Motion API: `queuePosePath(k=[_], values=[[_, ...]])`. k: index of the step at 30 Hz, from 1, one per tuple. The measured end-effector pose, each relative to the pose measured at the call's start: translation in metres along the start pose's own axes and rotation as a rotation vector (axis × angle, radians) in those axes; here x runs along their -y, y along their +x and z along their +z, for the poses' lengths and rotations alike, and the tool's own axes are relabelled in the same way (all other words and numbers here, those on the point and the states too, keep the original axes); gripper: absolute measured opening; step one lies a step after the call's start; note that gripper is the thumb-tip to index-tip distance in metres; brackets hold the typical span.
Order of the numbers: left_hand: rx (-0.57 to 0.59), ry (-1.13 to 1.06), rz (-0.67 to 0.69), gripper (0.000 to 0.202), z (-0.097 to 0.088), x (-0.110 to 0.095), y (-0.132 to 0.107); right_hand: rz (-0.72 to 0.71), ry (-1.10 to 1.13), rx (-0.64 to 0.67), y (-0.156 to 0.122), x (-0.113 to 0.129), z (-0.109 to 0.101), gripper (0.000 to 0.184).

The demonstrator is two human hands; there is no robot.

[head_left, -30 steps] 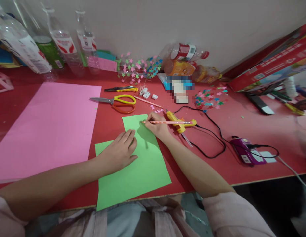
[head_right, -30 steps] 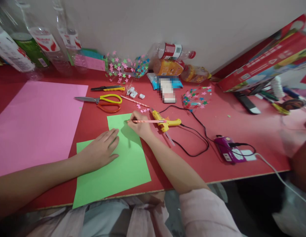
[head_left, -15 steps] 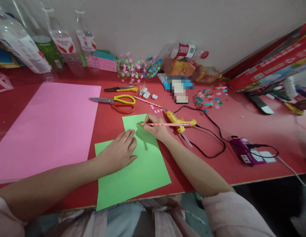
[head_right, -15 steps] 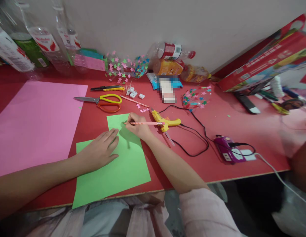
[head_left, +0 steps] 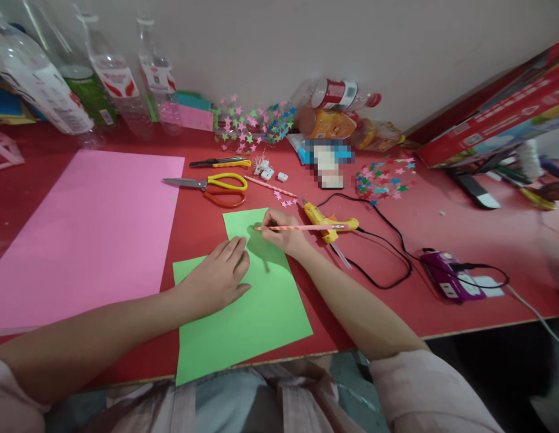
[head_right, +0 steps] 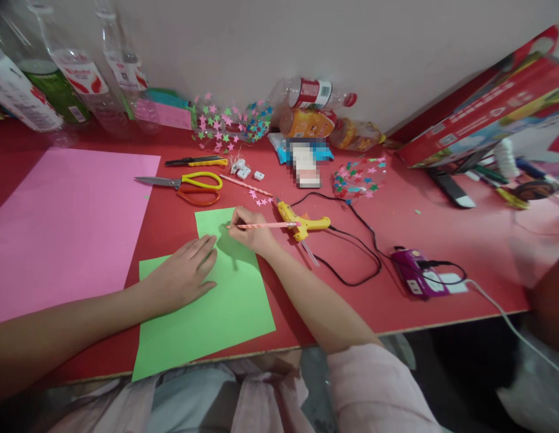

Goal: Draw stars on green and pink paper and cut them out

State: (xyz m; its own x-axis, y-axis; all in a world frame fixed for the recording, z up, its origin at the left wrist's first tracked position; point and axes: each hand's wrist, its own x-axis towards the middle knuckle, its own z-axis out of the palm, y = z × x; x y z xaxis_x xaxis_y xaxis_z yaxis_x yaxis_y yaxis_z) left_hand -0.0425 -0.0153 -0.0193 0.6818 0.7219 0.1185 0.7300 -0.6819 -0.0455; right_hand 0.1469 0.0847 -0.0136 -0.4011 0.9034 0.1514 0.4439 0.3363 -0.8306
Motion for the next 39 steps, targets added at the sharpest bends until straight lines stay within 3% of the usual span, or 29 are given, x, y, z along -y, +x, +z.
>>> queuePosePath(k=[6,9,15,24,39], values=[[-0.008,0.017,0.007,0.052,-0.001,0.001,0.0,0.179,0.278,-0.11,0.006,-0.004,-0.011,0.019],[-0.013,0.013,0.018,0.052,-0.002,0.001,0.0,0.233,0.286,-0.067,0.008,-0.007,-0.02,0.016],[0.0,0.02,0.019,0.053,-0.005,0.003,-0.002,0.133,0.188,-0.006,0.007,-0.009,-0.024,0.006],[-0.013,-0.025,0.048,0.055,0.001,0.006,-0.003,0.101,0.188,0.01,0.008,-0.012,-0.017,0.008],[0.015,-0.043,0.051,0.055,0.0,0.006,-0.001,0.07,0.112,-0.048,0.007,-0.015,-0.013,0.006]])
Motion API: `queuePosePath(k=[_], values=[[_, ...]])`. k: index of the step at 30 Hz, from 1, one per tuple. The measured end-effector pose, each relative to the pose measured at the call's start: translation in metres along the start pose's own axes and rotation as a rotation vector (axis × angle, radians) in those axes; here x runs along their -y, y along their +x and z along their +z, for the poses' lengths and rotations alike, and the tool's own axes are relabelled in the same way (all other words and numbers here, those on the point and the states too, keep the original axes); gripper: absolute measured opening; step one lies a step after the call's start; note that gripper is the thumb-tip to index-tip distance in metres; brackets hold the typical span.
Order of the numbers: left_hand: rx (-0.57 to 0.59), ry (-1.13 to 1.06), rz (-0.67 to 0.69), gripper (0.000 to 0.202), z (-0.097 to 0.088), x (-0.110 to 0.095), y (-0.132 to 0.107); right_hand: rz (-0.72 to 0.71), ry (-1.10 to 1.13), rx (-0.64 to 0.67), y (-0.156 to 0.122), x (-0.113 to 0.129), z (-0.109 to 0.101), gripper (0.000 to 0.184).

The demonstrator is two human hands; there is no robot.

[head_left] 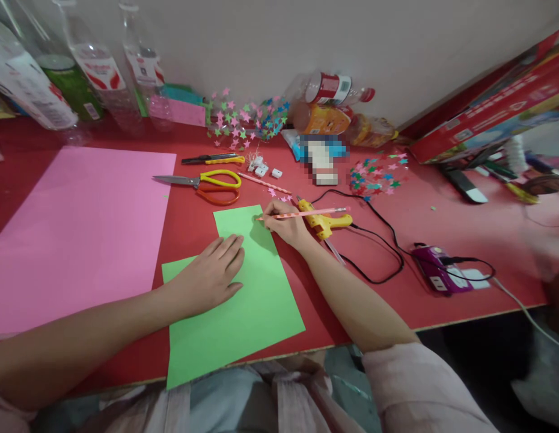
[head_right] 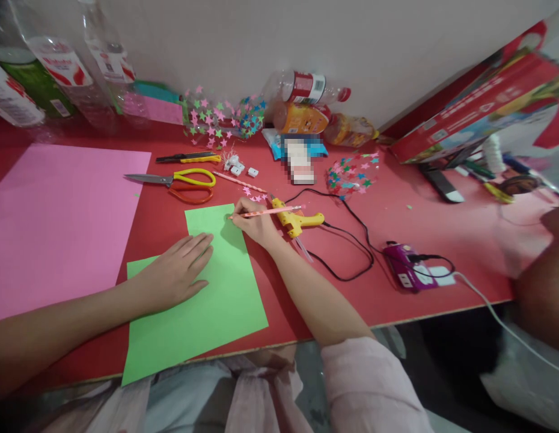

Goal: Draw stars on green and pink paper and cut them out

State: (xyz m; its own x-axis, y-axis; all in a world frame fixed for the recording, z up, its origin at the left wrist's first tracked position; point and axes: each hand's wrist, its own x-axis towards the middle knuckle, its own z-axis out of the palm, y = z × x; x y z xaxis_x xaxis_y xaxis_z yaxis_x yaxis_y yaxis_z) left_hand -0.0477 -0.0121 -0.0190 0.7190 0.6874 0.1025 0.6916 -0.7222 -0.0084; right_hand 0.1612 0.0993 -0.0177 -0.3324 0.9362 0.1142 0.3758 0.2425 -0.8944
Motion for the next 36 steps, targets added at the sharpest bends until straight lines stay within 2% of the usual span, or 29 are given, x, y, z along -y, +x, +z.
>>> queuePosePath(k=[12,36], values=[[0.003,-0.011,-0.021,0.055,0.0018,-0.0005,-0.0006,0.006,-0.026,-0.054,-0.0004,-0.0022,0.0015,0.007],[-0.001,0.022,-0.013,0.054,0.0012,-0.0005,-0.001,-0.071,-0.079,-0.039,-0.0015,0.0035,-0.002,0.012]])
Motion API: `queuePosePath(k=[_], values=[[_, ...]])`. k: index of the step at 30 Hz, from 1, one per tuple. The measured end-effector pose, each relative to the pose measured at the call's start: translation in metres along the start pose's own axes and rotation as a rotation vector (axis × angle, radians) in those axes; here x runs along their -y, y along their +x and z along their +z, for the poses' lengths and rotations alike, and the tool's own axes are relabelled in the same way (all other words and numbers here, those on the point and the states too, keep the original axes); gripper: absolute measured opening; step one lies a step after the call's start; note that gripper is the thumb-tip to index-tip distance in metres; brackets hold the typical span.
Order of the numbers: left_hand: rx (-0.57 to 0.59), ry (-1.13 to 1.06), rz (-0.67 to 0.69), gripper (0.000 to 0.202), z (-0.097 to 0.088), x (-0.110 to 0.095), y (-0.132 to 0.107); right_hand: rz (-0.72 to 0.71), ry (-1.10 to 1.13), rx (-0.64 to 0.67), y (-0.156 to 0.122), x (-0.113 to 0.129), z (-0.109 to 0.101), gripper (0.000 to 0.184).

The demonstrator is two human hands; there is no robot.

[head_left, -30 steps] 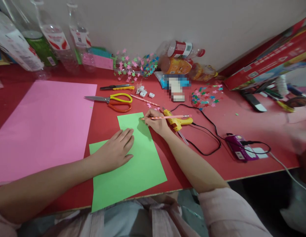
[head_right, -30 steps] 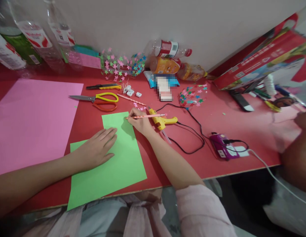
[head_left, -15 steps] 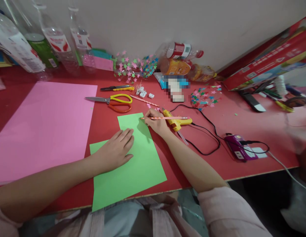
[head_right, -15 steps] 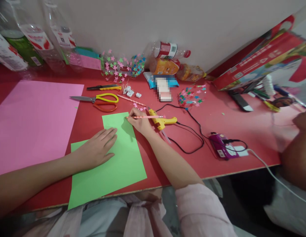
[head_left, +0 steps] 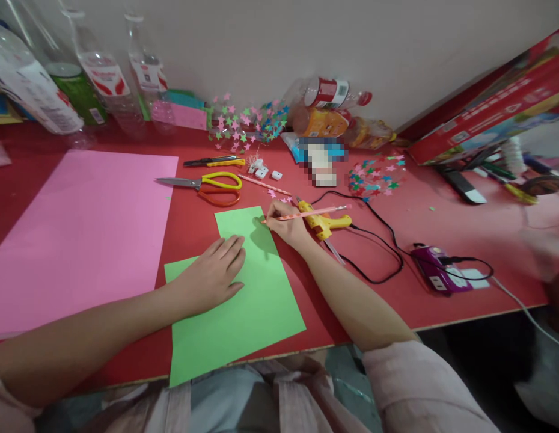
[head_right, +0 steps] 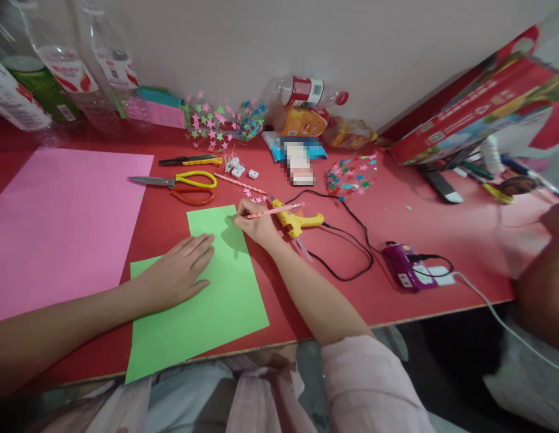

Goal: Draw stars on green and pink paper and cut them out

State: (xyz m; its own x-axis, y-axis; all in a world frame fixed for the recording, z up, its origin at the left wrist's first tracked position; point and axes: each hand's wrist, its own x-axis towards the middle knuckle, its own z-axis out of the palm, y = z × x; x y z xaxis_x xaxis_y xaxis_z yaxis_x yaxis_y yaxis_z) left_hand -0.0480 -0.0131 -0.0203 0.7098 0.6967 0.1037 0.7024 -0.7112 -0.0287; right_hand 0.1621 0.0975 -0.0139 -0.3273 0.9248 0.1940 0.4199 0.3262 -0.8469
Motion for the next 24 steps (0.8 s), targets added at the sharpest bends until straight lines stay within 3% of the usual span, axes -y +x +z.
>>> queuePosePath(k=[24], values=[[0.004,-0.029,-0.004,0.055,-0.0003,-0.0002,0.0004,0.043,0.017,0.031,-0.0012,0.0027,0.0016,0.011]])
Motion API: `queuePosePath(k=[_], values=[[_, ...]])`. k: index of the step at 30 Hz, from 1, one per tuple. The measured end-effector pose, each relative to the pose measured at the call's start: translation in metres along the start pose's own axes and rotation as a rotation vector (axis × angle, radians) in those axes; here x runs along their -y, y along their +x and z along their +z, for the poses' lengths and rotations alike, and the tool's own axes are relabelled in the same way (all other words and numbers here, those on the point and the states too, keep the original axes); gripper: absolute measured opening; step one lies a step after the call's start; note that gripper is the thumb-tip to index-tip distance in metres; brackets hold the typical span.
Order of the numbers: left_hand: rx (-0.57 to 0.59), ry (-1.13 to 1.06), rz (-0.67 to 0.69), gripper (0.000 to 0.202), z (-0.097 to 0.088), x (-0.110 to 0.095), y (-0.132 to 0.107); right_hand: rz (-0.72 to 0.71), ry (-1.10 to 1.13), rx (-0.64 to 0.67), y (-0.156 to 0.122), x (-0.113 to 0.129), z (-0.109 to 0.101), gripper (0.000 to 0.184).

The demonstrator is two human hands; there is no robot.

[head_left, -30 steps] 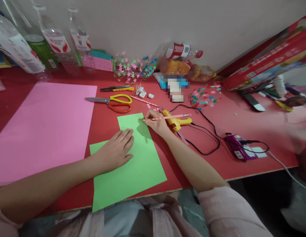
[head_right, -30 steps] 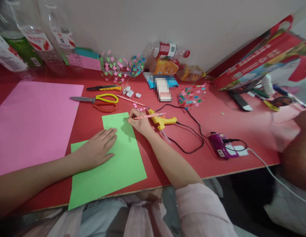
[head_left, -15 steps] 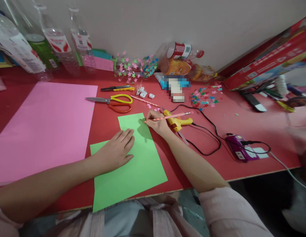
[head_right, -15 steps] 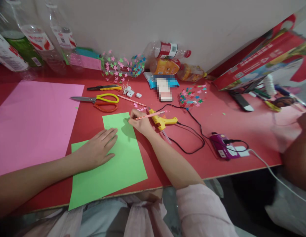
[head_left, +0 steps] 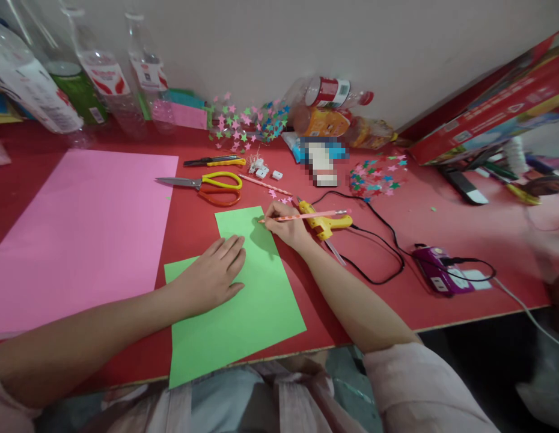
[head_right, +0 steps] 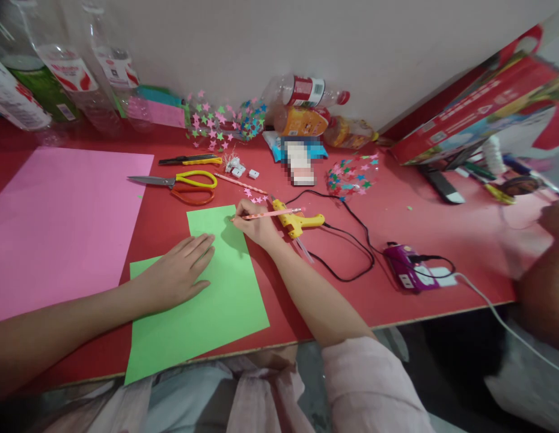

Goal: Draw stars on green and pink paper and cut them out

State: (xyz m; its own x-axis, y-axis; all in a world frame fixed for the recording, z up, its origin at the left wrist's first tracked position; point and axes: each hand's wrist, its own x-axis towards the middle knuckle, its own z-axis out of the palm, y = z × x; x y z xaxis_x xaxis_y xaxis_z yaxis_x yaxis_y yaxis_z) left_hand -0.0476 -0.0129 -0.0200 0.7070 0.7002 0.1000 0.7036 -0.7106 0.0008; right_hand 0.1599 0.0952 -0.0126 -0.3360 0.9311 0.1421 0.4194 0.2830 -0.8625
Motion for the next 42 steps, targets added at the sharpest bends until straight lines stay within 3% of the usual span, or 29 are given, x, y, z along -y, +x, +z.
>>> queuePosePath(k=[20,42], values=[[0.011,0.031,-0.003,0.054,0.0,0.0,0.0,-0.025,0.001,0.032,0.0,-0.001,0.002,0.009],[-0.025,0.001,-0.009,0.053,0.001,-0.001,0.0,-0.042,-0.061,-0.143,0.001,-0.011,0.005,0.009]])
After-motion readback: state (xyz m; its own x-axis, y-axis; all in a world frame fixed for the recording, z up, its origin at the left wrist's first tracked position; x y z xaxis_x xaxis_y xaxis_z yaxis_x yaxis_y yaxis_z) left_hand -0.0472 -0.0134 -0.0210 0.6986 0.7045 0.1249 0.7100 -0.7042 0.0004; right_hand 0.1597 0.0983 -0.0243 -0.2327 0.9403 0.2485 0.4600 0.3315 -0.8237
